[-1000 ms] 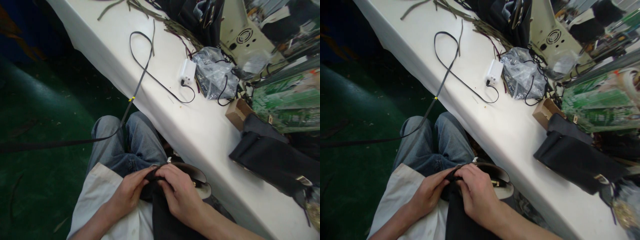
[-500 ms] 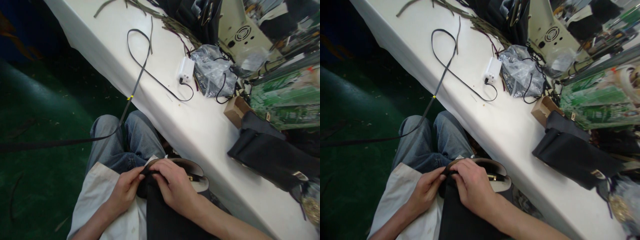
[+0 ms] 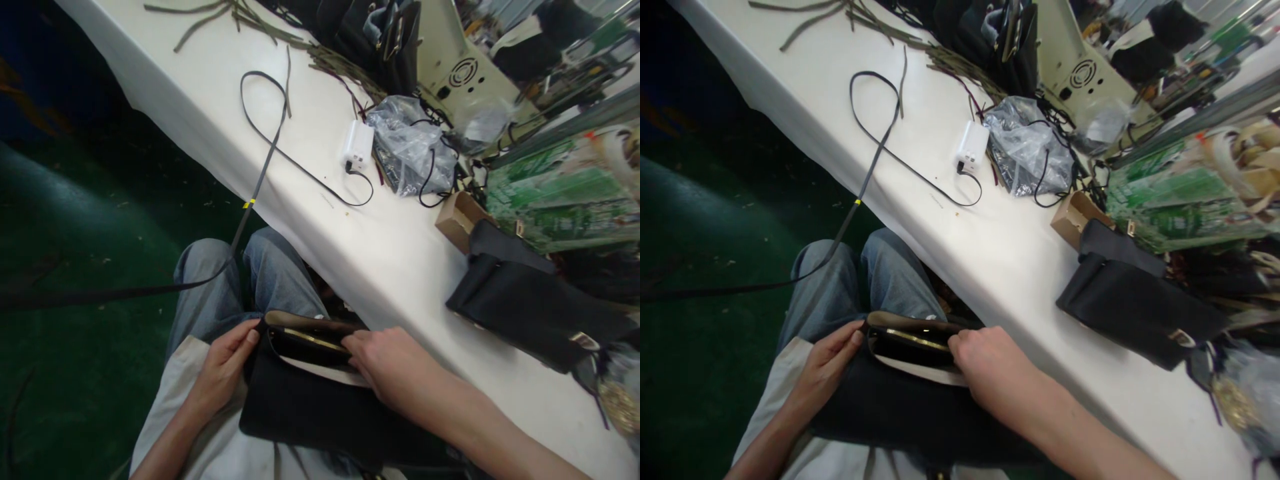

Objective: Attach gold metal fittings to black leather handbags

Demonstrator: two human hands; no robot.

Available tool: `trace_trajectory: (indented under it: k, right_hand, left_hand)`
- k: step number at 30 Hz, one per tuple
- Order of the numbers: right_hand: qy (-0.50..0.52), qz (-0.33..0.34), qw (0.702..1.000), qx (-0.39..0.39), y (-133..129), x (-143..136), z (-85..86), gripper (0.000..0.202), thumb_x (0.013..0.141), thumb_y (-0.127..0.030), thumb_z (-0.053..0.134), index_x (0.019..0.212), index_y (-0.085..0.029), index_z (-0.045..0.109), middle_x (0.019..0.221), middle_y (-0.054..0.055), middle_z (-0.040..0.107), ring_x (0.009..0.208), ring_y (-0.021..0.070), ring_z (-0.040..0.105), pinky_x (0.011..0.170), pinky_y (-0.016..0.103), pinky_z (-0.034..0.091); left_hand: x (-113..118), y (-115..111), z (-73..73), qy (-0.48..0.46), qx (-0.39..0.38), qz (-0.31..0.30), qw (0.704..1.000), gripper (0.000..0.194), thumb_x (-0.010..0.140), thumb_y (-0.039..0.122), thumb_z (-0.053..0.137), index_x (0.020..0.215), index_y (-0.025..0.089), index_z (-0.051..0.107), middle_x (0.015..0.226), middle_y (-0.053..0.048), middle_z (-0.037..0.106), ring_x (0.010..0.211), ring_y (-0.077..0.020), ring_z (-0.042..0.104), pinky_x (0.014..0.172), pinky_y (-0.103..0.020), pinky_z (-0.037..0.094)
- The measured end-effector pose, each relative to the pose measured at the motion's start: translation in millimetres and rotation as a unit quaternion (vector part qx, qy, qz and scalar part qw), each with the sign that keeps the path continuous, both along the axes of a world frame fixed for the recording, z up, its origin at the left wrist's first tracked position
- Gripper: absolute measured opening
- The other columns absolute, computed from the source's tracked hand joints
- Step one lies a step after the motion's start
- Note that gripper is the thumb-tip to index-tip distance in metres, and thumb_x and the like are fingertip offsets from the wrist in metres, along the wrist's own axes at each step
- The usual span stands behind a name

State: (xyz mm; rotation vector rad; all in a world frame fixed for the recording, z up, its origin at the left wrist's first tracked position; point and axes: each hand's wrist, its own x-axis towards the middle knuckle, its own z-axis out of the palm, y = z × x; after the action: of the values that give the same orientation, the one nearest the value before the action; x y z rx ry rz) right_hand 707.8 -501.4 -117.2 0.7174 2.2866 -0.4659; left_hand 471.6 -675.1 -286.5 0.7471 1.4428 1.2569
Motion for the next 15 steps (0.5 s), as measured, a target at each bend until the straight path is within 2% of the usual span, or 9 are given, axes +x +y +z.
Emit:
trace_trajectory:
  k: [2, 4, 7, 9, 12, 15]
  right_hand:
    - [0.018, 0.025, 1.000, 0.004, 2, -2, -3.4, 0.013, 0.104, -0.014, 0.064, 0.103, -0.017, 0.076, 0.099, 0.010, 0.083, 0.084, 0.0283, 0.081, 0.070, 0.034, 0.049]
    - [0.043, 0.012, 0.999, 0.001, 7, -4, -2.2, 0.013, 0.106, -0.017, 0.064, 0.106, -0.018, 0.077, 0.105, 0.009, 0.083, 0.090, 0.0282, 0.081, 0.074, 0.034, 0.051]
    - [0.105, -0.017, 0.994, -0.021, 13, -5, 5.9, 0.019, 0.109, -0.022, 0.062, 0.119, -0.021, 0.077, 0.112, 0.008, 0.083, 0.099, 0.0277, 0.081, 0.082, 0.035, 0.054]
    - [0.157, -0.030, 0.986, -0.041, 16, -4, 11.4, 0.023, 0.109, -0.024, 0.061, 0.127, -0.023, 0.076, 0.116, 0.006, 0.084, 0.103, 0.0270, 0.081, 0.086, 0.035, 0.056]
    - [0.206, -0.039, 0.977, -0.041, 18, -3, 15.5, 0.028, 0.109, -0.023, 0.061, 0.135, -0.023, 0.073, 0.121, 0.007, 0.084, 0.104, 0.0271, 0.082, 0.088, 0.036, 0.057]
    - [0.238, -0.023, 0.971, -0.030, 17, -2, 14.2, 0.028, 0.109, -0.025, 0.064, 0.136, -0.021, 0.072, 0.118, 0.008, 0.084, 0.100, 0.0269, 0.082, 0.087, 0.036, 0.058]
  left_hand:
    - [-3, -2, 2.5, 0.001, -0.018, 0.000, 1.000, 0.050, 0.105, 0.060, 0.065, 0.129, 0.020, 0.082, 0.129, -0.010, 0.083, 0.120, -0.0311, 0.077, 0.106, -0.039, 0.062]
    - [-6, -3, 9.8, -0.007, -0.019, 0.001, 1.000, 0.053, 0.106, 0.059, 0.063, 0.141, 0.021, 0.076, 0.139, -0.011, 0.079, 0.130, -0.0324, 0.074, 0.114, -0.042, 0.059]
    - [-13, 0, 29.7, -0.001, 0.045, -0.020, 0.999, 0.057, 0.110, 0.051, 0.059, 0.163, 0.030, 0.056, 0.161, -0.010, 0.065, 0.148, -0.0310, 0.063, 0.125, -0.043, 0.052]
    - [-20, 6, 46.0, 0.059, 0.094, -0.049, 0.993, 0.051, 0.110, 0.044, 0.059, 0.161, 0.035, 0.058, 0.167, -0.007, 0.059, 0.155, -0.0300, 0.056, 0.129, -0.041, 0.047]
    - [-35, 23, 68.9, 0.143, 0.118, -0.150, 0.971, 0.035, 0.108, 0.040, 0.064, 0.140, 0.033, 0.077, 0.164, -0.007, 0.061, 0.151, -0.0304, 0.059, 0.127, -0.039, 0.048]
    - [-49, 48, 88.3, 0.153, 0.112, -0.278, 0.942, 0.033, 0.104, 0.043, 0.070, 0.133, 0.031, 0.080, 0.146, -0.008, 0.073, 0.131, -0.0290, 0.072, 0.111, -0.034, 0.059]
